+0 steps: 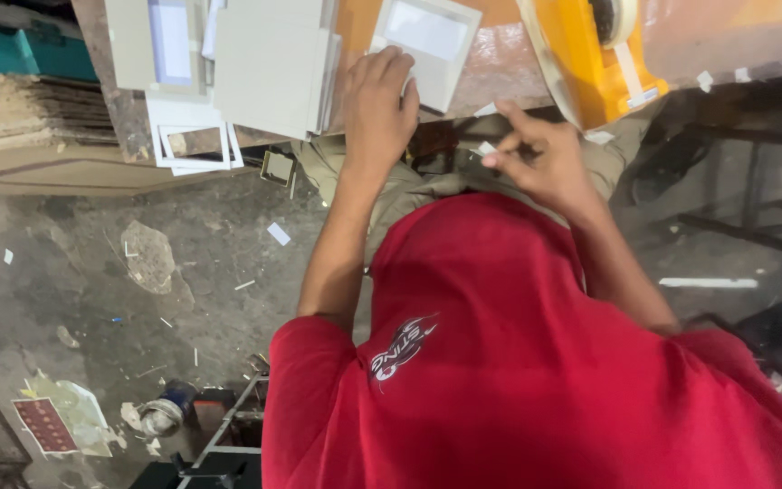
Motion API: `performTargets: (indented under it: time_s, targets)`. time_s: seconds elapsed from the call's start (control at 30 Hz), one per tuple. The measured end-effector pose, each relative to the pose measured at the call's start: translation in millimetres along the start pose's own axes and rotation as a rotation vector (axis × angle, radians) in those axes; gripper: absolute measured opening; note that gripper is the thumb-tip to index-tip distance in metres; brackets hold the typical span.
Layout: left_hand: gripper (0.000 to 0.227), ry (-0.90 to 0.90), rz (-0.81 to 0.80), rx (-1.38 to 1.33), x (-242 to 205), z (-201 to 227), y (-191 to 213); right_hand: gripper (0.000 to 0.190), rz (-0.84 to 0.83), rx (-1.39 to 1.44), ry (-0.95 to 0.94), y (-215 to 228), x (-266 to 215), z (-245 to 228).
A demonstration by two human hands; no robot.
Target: The person assembles small white photo frames by hand, attaching backing pieces and securing them with clear tape. The person handles each frame individually, aligns the parts, and applies tape to the edges.
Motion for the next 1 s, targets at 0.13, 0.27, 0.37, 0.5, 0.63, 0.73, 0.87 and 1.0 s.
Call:
performTargets:
  time_s: [0.13, 0.27, 0.37, 0.5, 0.63, 0.73, 0.87, 1.0]
  targets:
    - [0.049, 0.009, 0.106, -0.001, -5.7, -3.8, 12.3, 0.075, 0.037, -0.130, 0.083, 5.1, 36.5, -4.1]
    - [0.094, 0.136, 0.107, 0.049, -7.5, -3.8, 4.4, 0.076, 0.096, -0.266, 0.120, 17.9, 61.6, 8.6]
    - [0.113, 0.223, 0.079, 0.148, -0.6, 4.0, -7.8, 0.066, 0.063, -0.165, 0.276, 19.0, 81.4, 12.3]
    - [0.115, 0.300, 0.110, 0.112, 7.0, 5.9, -16.8, 0.062, -0.026, 0.054, 0.201, 15.3, 105.5, 38.2]
    - [0.112, 0.299, 0.126, 0.090, 8.6, -0.1, -21.3, 0.058, -0.062, 0.003, 0.161, 13.1, 111.5, 44.8]
    - [0.109, 0.242, 0.144, 0.106, 8.3, -1.4, -22.2, 0.057, -0.084, -0.017, 0.166, 9.3, 111.7, 41.8]
    - [0.108, 0.219, 0.145, 0.150, 7.1, -4.3, -26.3, 0.052, -0.098, -0.013, 0.210, 6.0, 111.8, 35.5]
    - [0.106, 0.197, 0.150, 0.145, 5.4, -6.3, -29.0, 0.054, -0.093, 0.009, 0.210, 5.7, 114.4, 36.8]
Point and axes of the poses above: each hand's wrist, its own x-axis towards the middle knuckle, its own y-axis out of the back of the hand, z = x × y, the point moved 10 cm from there along x, towards the middle knuckle, and after that the axes turned 14 degrees about -z, right-handed, at the moved point
